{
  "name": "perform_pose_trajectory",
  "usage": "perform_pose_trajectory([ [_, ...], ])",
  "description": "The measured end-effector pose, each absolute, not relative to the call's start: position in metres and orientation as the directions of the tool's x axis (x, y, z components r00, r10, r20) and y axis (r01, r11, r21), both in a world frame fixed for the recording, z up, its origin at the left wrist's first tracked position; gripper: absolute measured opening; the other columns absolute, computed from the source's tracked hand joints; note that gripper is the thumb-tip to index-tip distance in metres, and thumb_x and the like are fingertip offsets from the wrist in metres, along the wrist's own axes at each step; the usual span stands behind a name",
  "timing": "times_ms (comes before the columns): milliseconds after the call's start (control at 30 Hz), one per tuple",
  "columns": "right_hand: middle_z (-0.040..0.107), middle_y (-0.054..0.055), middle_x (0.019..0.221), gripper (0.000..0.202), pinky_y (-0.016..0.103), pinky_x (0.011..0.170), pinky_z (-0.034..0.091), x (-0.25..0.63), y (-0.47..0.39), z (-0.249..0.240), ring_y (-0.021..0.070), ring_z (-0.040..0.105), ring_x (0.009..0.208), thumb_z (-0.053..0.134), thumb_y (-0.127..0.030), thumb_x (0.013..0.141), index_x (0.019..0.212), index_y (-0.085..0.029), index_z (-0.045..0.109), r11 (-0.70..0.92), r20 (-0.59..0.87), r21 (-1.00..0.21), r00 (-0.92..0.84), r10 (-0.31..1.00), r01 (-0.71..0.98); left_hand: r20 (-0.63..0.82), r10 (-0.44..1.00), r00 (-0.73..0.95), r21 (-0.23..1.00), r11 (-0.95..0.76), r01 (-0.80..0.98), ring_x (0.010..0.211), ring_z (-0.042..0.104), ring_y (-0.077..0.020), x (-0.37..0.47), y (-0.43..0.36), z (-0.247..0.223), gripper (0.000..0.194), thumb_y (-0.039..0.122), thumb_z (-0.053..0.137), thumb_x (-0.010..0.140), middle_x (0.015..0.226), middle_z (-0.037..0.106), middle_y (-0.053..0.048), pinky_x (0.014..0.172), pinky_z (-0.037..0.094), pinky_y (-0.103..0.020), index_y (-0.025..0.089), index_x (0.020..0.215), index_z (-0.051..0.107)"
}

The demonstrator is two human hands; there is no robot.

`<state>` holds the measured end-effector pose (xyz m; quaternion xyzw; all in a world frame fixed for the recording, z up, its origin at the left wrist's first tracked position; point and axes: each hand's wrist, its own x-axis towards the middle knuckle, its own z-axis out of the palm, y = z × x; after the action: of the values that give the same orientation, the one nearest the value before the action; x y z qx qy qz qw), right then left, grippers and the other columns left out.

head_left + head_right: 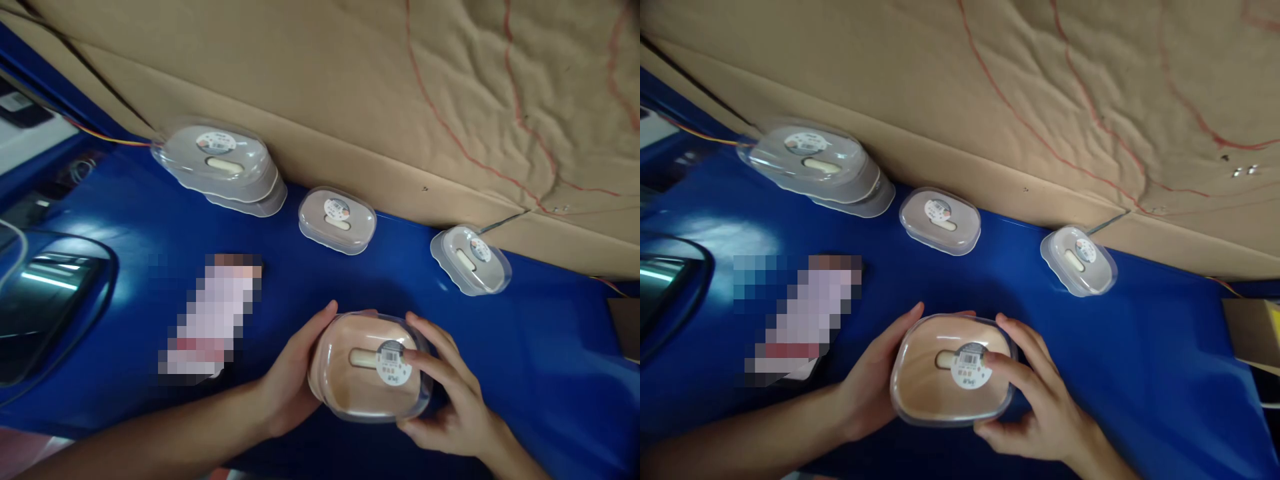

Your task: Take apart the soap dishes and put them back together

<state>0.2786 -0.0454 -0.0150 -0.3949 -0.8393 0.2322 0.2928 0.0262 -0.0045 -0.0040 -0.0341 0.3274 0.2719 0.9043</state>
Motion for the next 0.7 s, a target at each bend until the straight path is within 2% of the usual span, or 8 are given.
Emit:
perform_pose_trajectory([
  [267, 0.031, 0.011, 0.171, 0.064, 0.049, 0.119, 0.045, 0.2777, -0.0446, -0.0156, 0.0344, 0.043, 0.151, 0.076, -0.042, 0.09, 0.146, -0.022, 0.053, 0.613, 0.327, -0.578, -0.536, 0.779, 0.538, -0.645, 0.49, 0.587, 0.15, 0.834, -0.531, 0.129, 0.067, -0.0382, 0.0262, -0.0029, 0.0012, 0.061, 0.059, 0.065, 0.093, 0.124, 0.08, -0.016, 0.108, 0.048, -0.046, 0.014, 0.133, 0.072],
  [500, 0.037, 0.012, 0.169, 0.074, 0.054, 0.112, 0.054, 0.2843, -0.0476, -0.0196, 0.0384, 0.051, 0.146, 0.08, -0.051, 0.087, 0.151, -0.027, 0.051, 0.549, 0.271, -0.633, -0.508, 0.818, 0.546, -0.629, 0.496, 0.599, 0.166, 0.838, -0.52, 0.129, 0.067, -0.0375, 0.0253, -0.0038, -0.0009, 0.061, 0.059, 0.065, 0.093, 0.13, 0.078, -0.015, 0.109, 0.048, -0.046, 0.015, 0.135, 0.071],
  [700, 0.03, 0.01, 0.173, 0.082, 0.053, 0.113, 0.056, 0.2847, -0.0484, -0.0216, 0.0387, 0.05, 0.148, 0.083, -0.048, 0.086, 0.156, -0.031, 0.046, 0.575, 0.242, -0.571, -0.549, 0.8, 0.586, -0.652, 0.513, 0.558, 0.196, 0.826, -0.529, 0.118, 0.072, -0.0361, 0.0255, -0.0026, -0.0024, 0.058, 0.054, 0.064, 0.094, 0.128, 0.078, -0.016, 0.106, 0.049, -0.047, 0.013, 0.135, 0.071],
])
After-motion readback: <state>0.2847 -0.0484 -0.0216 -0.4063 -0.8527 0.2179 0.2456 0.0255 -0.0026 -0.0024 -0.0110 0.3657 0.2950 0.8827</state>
